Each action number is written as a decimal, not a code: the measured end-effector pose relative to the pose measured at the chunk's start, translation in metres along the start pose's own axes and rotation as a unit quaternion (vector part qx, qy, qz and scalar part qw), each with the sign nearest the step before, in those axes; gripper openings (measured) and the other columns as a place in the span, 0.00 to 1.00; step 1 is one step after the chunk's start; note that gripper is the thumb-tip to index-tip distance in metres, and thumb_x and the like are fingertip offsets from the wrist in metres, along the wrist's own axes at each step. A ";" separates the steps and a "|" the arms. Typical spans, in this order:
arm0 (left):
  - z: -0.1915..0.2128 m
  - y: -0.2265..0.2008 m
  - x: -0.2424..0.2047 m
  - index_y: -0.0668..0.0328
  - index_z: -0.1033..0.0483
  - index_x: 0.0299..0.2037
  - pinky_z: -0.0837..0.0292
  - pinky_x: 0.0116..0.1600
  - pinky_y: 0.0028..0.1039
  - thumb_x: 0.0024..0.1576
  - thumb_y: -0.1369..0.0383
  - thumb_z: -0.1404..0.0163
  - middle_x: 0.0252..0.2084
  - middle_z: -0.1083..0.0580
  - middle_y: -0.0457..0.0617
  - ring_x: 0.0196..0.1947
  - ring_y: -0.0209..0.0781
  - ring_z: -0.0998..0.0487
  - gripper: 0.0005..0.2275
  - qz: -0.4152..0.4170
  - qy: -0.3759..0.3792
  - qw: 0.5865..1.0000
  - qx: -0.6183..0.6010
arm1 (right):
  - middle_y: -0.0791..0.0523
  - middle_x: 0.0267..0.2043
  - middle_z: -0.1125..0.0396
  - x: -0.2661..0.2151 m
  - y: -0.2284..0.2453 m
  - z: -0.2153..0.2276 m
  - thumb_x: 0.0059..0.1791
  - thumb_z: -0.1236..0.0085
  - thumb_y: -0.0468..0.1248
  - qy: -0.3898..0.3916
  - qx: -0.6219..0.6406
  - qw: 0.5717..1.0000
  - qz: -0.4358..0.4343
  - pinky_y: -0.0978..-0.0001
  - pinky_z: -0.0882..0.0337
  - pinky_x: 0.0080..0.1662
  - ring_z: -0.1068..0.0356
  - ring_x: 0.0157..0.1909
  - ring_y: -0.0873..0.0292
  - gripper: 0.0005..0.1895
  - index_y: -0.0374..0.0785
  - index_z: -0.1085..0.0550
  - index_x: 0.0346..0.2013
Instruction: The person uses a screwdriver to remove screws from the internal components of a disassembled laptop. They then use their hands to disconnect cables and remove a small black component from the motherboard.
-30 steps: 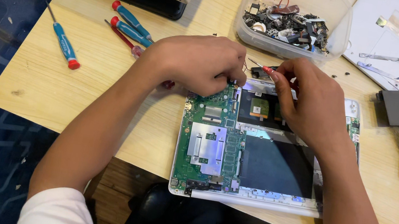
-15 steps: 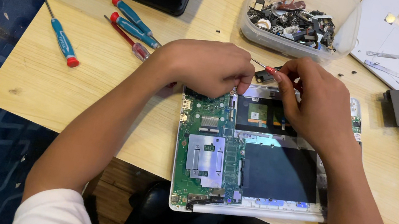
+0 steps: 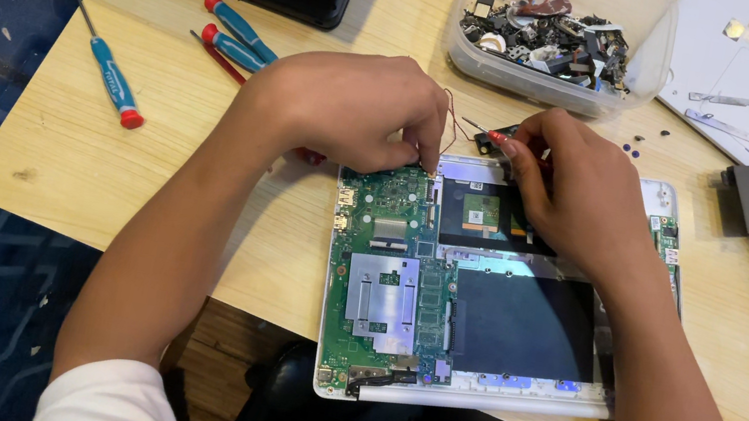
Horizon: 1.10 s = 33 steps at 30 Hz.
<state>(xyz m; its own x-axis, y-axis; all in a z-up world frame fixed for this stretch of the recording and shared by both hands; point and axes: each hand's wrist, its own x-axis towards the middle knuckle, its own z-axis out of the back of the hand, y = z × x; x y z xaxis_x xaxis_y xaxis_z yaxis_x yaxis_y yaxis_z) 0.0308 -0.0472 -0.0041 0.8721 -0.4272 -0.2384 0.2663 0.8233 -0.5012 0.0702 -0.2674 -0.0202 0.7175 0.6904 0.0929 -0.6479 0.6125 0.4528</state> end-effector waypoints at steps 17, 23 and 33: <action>-0.011 0.012 0.002 0.58 0.25 0.35 0.32 0.52 0.37 0.45 0.66 0.49 0.41 0.38 0.50 0.45 0.48 0.30 0.09 -0.021 0.036 0.999 -0.019 | 0.48 0.30 0.32 0.005 -0.011 -0.008 0.55 0.51 0.39 0.006 -0.038 0.999 0.001 0.53 0.30 0.37 0.28 0.35 0.42 0.09 0.35 0.29 0.40; -0.013 0.011 0.002 0.59 0.26 0.36 0.33 0.53 0.37 0.45 0.66 0.48 0.41 0.39 0.51 0.45 0.49 0.31 0.10 -0.016 0.048 0.998 -0.025 | 0.47 0.29 0.33 0.005 -0.018 -0.011 0.56 0.53 0.40 -0.003 -0.057 0.998 0.017 0.49 0.31 0.35 0.29 0.35 0.39 0.10 0.35 0.31 0.40; -0.013 0.007 0.005 0.60 0.28 0.36 0.34 0.55 0.39 0.48 0.66 0.47 0.42 0.40 0.52 0.49 0.52 0.31 0.09 -0.023 0.043 0.999 -0.013 | 0.52 0.29 0.35 0.009 -0.022 -0.020 0.58 0.58 0.44 -0.021 -0.159 0.986 0.041 0.55 0.30 0.34 0.27 0.32 0.44 0.11 0.40 0.32 0.41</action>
<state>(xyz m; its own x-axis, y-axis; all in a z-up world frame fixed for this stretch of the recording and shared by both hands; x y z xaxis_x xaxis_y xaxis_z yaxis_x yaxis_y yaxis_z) 0.0312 -0.0483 -0.0197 0.8205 -0.4959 -0.2843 0.2935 0.7923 -0.5349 0.0855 -0.2672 -0.0473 0.6643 0.7308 0.1570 -0.7475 0.6488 0.1424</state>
